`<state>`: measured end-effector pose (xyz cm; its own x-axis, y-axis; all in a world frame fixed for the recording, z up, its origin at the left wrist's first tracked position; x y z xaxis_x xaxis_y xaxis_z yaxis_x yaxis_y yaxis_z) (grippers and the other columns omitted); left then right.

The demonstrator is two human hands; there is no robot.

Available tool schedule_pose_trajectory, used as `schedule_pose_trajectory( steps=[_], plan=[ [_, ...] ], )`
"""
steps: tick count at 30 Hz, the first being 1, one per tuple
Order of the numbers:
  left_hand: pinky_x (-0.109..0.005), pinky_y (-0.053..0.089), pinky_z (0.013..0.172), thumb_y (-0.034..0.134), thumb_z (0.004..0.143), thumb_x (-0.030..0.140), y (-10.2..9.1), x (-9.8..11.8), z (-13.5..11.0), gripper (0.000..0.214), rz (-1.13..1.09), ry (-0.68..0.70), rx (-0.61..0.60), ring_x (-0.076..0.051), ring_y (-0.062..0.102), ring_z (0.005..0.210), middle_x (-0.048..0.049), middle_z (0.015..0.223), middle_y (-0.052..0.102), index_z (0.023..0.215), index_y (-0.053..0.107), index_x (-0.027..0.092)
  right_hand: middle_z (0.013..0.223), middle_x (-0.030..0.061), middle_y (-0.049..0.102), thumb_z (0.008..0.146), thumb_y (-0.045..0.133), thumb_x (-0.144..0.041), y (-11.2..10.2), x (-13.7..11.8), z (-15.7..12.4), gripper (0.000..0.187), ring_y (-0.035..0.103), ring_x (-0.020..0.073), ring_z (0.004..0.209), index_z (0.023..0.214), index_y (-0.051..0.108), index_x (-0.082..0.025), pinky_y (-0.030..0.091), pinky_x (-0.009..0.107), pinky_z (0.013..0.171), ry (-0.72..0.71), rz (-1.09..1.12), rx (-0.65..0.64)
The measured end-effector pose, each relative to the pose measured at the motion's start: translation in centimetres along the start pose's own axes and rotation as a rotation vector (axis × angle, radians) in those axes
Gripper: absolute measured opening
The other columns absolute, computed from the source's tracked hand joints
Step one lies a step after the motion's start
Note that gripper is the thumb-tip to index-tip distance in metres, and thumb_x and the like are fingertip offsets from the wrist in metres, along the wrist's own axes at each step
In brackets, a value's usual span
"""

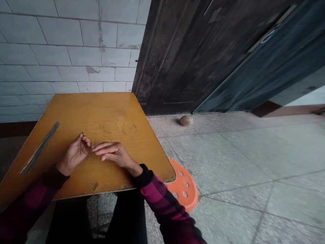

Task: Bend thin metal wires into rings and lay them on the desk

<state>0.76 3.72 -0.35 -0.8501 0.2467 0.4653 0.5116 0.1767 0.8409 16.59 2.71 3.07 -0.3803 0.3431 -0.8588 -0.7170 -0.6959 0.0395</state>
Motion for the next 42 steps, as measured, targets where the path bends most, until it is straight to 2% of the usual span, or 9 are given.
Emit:
schedule_pose_trajectory(
  steps=[3,7,12,18,26,30,33,38,42],
  plan=[
    [-0.019,0.055,0.061,0.048,0.095,0.015,0.2,-0.5,-0.3,0.022,0.010,-0.045,-0.026,-0.008,0.063,0.059,0.0028,0.061,0.061,0.079,0.063,0.017,0.085,0.0041,0.076,0.074,0.073,-0.053,-0.4,0.8,0.0,0.030,0.071,0.0181,0.092,0.083,0.077,-0.024,0.050,0.041,0.096,0.074,0.246,0.140],
    [-0.022,0.054,0.063,0.049,0.094,0.017,0.6,-0.9,-0.8,0.022,0.039,-0.058,-0.074,-0.009,0.061,0.060,0.0026,0.062,0.058,0.076,0.062,0.018,0.063,-0.0033,0.067,0.071,0.072,-0.060,-1.0,1.9,-0.3,0.036,0.069,0.0129,0.071,0.075,0.072,-0.023,0.056,0.031,0.078,0.158,0.563,0.361],
    [-0.026,0.054,0.066,0.053,0.093,0.022,0.9,-1.2,-1.3,0.022,0.084,-0.049,-0.145,-0.010,0.059,0.061,0.0023,0.061,0.056,0.075,0.064,0.019,0.053,-0.0066,0.052,0.077,0.061,-0.067,-1.0,1.9,-0.3,0.045,0.059,0.0092,0.057,0.066,0.068,-0.024,0.057,0.028,0.072,0.210,0.790,0.382],
    [-0.025,0.053,0.062,0.068,0.084,0.024,0.9,-0.9,-1.4,0.011,0.077,-0.030,-0.211,-0.010,0.058,0.060,0.0040,0.059,0.055,0.074,0.066,0.021,0.054,-0.0072,0.047,0.080,0.061,-0.065,-1.7,2.4,-1.0,0.039,0.050,0.0086,0.053,0.069,0.068,-0.028,0.057,0.030,0.071,0.233,0.842,0.427],
    [-0.023,0.047,0.050,0.060,0.089,0.040,1.7,-1.1,-2.3,0.030,0.120,-0.088,-0.255,-0.010,0.051,0.048,0.0046,0.047,0.044,0.067,0.064,0.021,0.046,-0.0099,0.032,0.076,0.068,-0.063,-0.7,2.4,-0.9,0.038,0.036,0.0076,0.042,0.063,0.062,-0.027,0.056,0.028,0.057,0.237,0.885,0.284],
    [-0.022,0.042,0.046,0.057,0.090,0.047,1.9,-1.5,-2.5,0.037,0.170,-0.128,-0.322,-0.010,0.043,0.040,0.0058,0.039,0.032,0.064,0.064,0.020,0.042,-0.0090,0.030,0.085,0.047,-0.071,-0.2,2.5,-0.8,0.054,0.035,0.0081,0.039,0.059,0.059,-0.025,0.055,0.027,0.053,0.326,0.877,0.272],
    [-0.021,0.042,0.046,0.067,0.083,0.043,2.2,-1.7,-2.7,0.028,0.168,-0.146,-0.433,-0.009,0.040,0.038,0.0070,0.038,0.029,0.067,0.068,0.020,0.040,-0.0081,0.029,0.086,0.037,-0.075,0.0,2.6,-0.8,0.064,0.035,0.0086,0.039,0.055,0.056,-0.023,0.055,0.028,0.053,0.382,0.860,0.245],
    [-0.017,0.037,0.043,0.074,0.078,0.036,2.7,-1.7,-3.2,0.017,0.148,-0.190,-0.522,-0.007,0.037,0.037,0.0080,0.039,0.026,0.072,0.070,0.020,0.044,-0.0079,0.038,0.082,0.060,-0.065,0.5,2.3,-0.6,0.048,0.039,0.0069,0.040,0.060,0.064,-0.022,0.054,0.025,0.054,0.336,0.861,0.075],
    [-0.014,0.028,0.038,0.078,0.073,0.030,2.5,-1.7,-3.1,0.015,0.196,-0.226,-0.495,-0.005,0.038,0.038,0.0061,0.048,0.039,0.074,0.067,0.019,0.052,-0.0066,0.046,0.083,0.066,-0.056,0.8,2.6,-0.9,0.040,0.040,0.0047,0.043,0.067,0.069,-0.019,0.050,0.021,0.052,0.388,0.861,0.034]
  ],
)
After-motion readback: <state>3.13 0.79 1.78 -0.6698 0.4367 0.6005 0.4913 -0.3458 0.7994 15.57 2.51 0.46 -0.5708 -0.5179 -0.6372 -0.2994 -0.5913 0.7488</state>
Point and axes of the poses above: each hand's wrist, its own z-axis towards the middle knuckle, its own y-axis out of the palm, x = y × z, the point moved 5 cm from there along z, towards the middle knuckle
